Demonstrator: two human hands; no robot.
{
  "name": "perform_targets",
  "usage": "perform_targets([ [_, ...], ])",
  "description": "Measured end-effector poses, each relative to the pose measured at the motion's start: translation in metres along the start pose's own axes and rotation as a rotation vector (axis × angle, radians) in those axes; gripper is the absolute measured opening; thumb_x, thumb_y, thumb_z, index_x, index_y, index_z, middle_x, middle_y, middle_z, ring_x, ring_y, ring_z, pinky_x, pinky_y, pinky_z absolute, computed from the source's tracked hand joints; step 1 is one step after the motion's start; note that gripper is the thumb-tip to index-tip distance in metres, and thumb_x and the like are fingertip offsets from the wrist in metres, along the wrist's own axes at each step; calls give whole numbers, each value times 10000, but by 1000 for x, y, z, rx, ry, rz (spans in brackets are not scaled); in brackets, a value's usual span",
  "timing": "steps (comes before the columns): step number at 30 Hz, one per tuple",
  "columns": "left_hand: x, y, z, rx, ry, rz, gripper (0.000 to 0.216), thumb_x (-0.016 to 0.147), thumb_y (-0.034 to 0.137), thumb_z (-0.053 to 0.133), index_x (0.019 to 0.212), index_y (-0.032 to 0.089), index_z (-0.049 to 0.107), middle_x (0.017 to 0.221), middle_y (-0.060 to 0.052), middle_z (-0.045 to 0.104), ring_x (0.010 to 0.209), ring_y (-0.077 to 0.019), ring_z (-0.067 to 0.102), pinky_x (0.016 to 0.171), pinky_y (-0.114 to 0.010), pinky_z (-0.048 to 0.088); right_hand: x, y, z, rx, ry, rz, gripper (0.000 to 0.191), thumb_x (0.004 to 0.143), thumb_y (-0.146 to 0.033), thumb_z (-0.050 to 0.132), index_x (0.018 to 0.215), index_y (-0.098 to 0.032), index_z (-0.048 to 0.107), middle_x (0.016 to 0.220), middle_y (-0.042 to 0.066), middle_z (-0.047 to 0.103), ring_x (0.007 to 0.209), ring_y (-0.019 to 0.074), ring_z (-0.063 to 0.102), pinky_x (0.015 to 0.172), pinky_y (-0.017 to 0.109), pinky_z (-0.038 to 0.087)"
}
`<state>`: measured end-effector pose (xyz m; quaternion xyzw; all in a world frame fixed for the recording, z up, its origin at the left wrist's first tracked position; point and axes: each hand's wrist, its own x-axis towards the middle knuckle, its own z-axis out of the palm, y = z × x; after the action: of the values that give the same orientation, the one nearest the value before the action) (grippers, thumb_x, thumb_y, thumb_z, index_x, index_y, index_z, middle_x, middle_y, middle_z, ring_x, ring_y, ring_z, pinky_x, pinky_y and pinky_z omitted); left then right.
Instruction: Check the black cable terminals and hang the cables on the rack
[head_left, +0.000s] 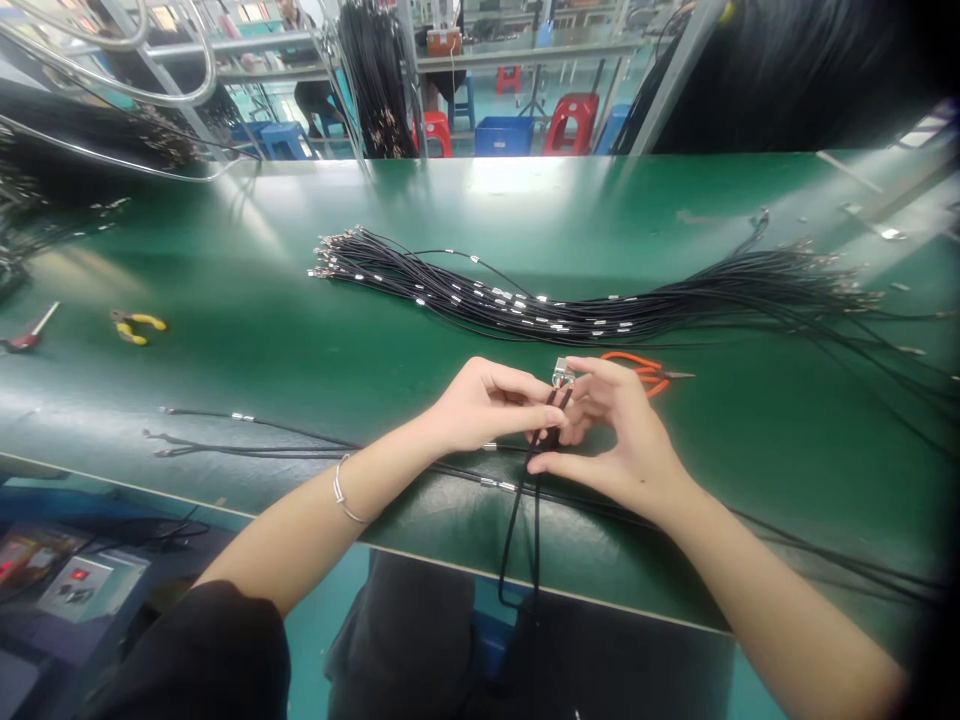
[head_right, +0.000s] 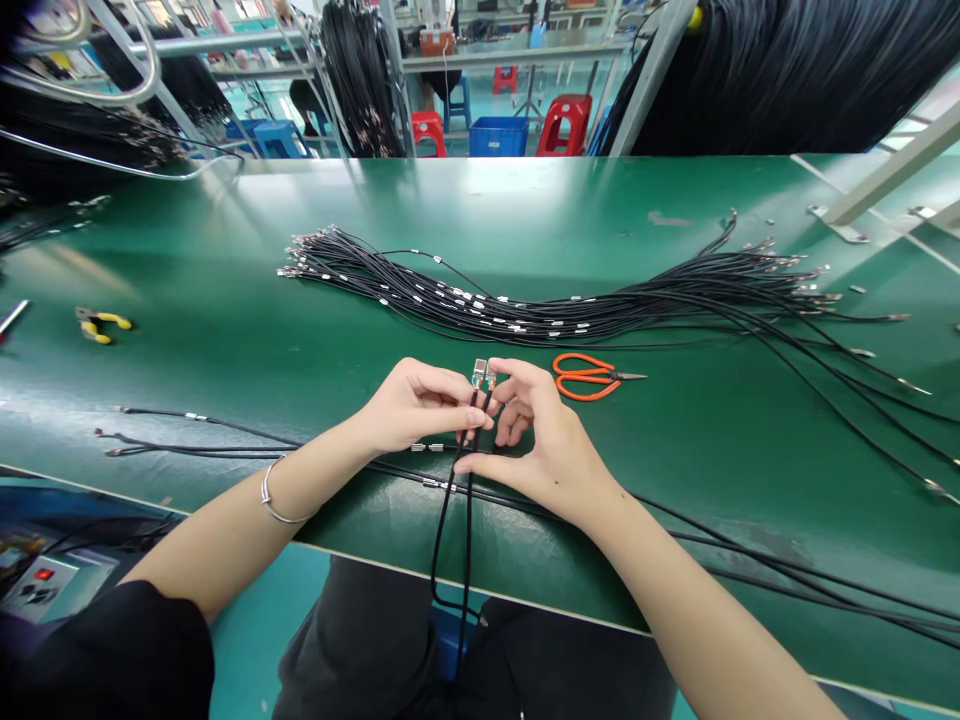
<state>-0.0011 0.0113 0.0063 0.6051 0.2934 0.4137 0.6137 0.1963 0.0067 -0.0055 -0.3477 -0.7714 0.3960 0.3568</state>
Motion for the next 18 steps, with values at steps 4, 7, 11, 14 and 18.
perform_targets([
  [4, 0, -1, 0, 23, 4, -12, 221, 774, 320, 759, 729, 106, 723, 671, -45, 646, 605, -117, 575, 615, -234, 498, 0, -1, 0, -5, -23, 31, 874, 650, -412, 860, 1317, -283, 310, 934, 23, 575, 674, 163, 601, 635, 331, 545],
  [7, 0, -2, -1, 5, 6, -4, 212, 767, 316, 767, 758, 107, 736, 684, -52, 659, 608, -119, 582, 614, -235, 503, 0, -2, -1, -3, -31, 25, 840, 664, -385, 857, 1300, -286, 318, 907, 14, 600, 663, 160, 600, 633, 328, 540],
  [11, -1, -3, -1, -16, 20, -35, 227, 751, 322, 780, 814, 105, 753, 709, -57, 666, 615, -127, 596, 616, -247, 518, -1, -4, -1, 11, -47, 50, 785, 670, -368, 854, 1256, -280, 340, 881, 10, 622, 647, 160, 599, 619, 325, 534],
  [14, -1, -4, 0, -19, 31, -58, 244, 732, 336, 794, 794, 103, 752, 728, -60, 672, 611, -125, 595, 612, -248, 523, -1, -4, 1, 62, -48, 79, 784, 659, -362, 860, 1241, -267, 344, 857, 5, 634, 627, 149, 597, 601, 306, 522],
  [18, 1, -4, -2, -98, 74, -73, 247, 709, 320, 813, 817, 106, 752, 756, -72, 699, 605, -125, 610, 618, -255, 539, 3, -5, 2, 264, -89, 267, 808, 643, -372, 863, 1273, -225, 380, 634, -76, 564, 539, 109, 543, 511, 220, 438],
])
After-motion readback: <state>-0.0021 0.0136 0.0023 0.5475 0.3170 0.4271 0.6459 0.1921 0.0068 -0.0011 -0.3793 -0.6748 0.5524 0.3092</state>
